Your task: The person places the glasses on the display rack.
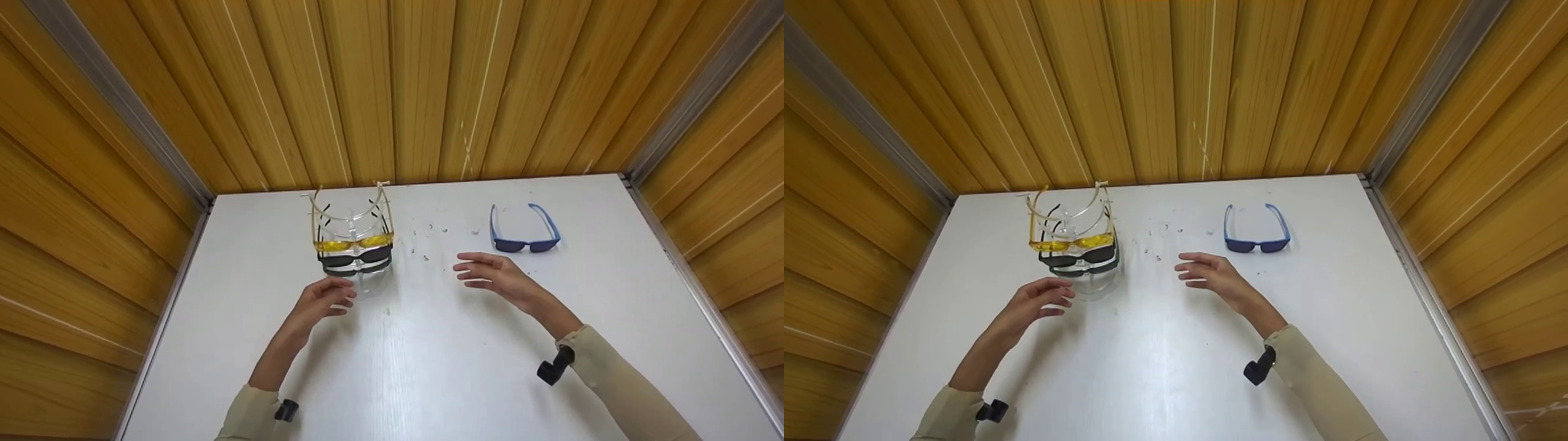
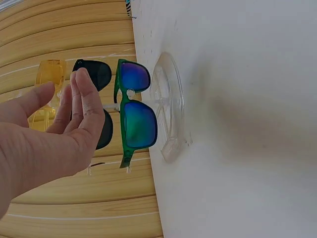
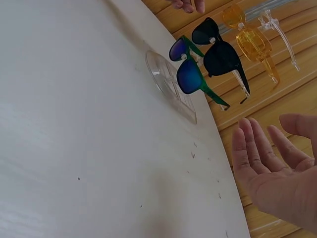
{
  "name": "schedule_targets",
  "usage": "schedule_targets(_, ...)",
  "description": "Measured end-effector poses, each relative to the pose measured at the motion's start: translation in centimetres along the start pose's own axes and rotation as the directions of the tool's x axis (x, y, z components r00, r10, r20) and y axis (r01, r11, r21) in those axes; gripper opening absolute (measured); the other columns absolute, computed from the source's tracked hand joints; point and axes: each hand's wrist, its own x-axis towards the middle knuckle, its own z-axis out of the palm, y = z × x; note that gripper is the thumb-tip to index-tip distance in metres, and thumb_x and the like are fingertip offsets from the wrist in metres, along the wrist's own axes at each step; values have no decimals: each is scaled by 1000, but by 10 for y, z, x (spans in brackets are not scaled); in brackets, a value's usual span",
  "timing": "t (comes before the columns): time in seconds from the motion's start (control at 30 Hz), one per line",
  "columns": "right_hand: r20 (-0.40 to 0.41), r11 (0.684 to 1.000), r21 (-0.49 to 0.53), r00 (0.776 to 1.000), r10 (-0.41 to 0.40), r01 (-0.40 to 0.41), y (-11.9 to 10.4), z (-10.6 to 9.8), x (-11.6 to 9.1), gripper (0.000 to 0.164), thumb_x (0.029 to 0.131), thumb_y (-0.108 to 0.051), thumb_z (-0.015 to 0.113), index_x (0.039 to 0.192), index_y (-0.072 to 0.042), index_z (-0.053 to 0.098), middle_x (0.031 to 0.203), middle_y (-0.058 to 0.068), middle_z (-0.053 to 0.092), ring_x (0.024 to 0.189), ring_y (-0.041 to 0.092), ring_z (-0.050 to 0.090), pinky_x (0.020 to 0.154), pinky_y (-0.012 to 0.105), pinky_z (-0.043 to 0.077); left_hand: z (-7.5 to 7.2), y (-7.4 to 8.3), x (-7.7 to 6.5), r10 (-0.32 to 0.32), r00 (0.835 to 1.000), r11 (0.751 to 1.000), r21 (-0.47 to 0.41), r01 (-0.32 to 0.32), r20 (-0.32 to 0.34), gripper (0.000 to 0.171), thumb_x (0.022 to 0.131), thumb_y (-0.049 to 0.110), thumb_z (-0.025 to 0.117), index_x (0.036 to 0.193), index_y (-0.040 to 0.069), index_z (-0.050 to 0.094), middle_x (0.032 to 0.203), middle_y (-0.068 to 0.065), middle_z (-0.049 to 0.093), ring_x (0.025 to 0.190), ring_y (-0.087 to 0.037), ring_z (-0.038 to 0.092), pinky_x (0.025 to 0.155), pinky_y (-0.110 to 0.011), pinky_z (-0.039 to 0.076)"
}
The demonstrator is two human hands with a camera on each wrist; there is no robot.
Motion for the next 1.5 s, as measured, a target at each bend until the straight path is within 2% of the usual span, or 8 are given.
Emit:
schedule_targets(0.17,-33,1000,10,999,8,-8,6,-16,-7,49,105,-23,58,149,-3,49,141,11,64,122,15,66,106,29,55,15,-6,7,12,999,1000,-9,-12,52,28,100,16,64,123,0,66,102,-2,74,91,-15,70,86,-32,62)
schedule_targets(0.37,-81,999,21,996,28,-26,12,-36,-19,50,106,-23,57,150,-3,47,137,4,67,120,11,67,104,25,55,34,-12,16,19,992,999,-41,-14,124,30,101,16,63,124,-3,64,101,-1,74,90,-14,71,85,-32,62)
schedule_targets(0.63,-105,991,130,994,41,-27,16,-57,-42,34,107,-19,55,140,-14,59,130,-3,71,122,13,66,104,25,55,59,-19,28,26,981,996,-84,-10,192,37,100,16,61,128,-9,59,98,1,73,88,-14,72,85,-32,62)
schedule_targets(0.9,-160,996,94,987,12,3,15,-84,-58,32,107,-19,53,138,-16,61,127,-6,72,119,11,68,102,25,56,91,-22,49,14,971,994,-106,12,240,35,100,12,58,129,-9,59,103,-6,75,93,-20,74,96,-46,61)
schedule_targets(1.07,-235,997,67,970,61,-46,18,-106,-61,33,106,-22,57,138,-16,61,124,-7,73,116,9,69,100,23,57,119,-19,65,9,965,994,-111,21,262,36,100,13,58,130,-7,59,105,-9,76,98,-25,74,97,-47,60)
schedule_targets(1.33,-318,990,111,941,118,-86,32,-139,-73,31,104,-20,60,135,-17,63,118,-7,75,111,8,71,99,24,57,167,-9,91,-22,956,991,-118,59,292,38,99,12,60,132,-7,58,112,-15,76,108,-34,73,98,-45,60)
schedule_targets(1.5,-361,985,124,919,158,-120,34,-156,-75,54,105,-18,59,153,-1,42,114,-9,76,108,6,71,98,22,58,189,2,110,-30,959,992,-108,63,282,37,99,12,60,133,-3,59,120,-20,73,112,-35,71,100,-45,59)
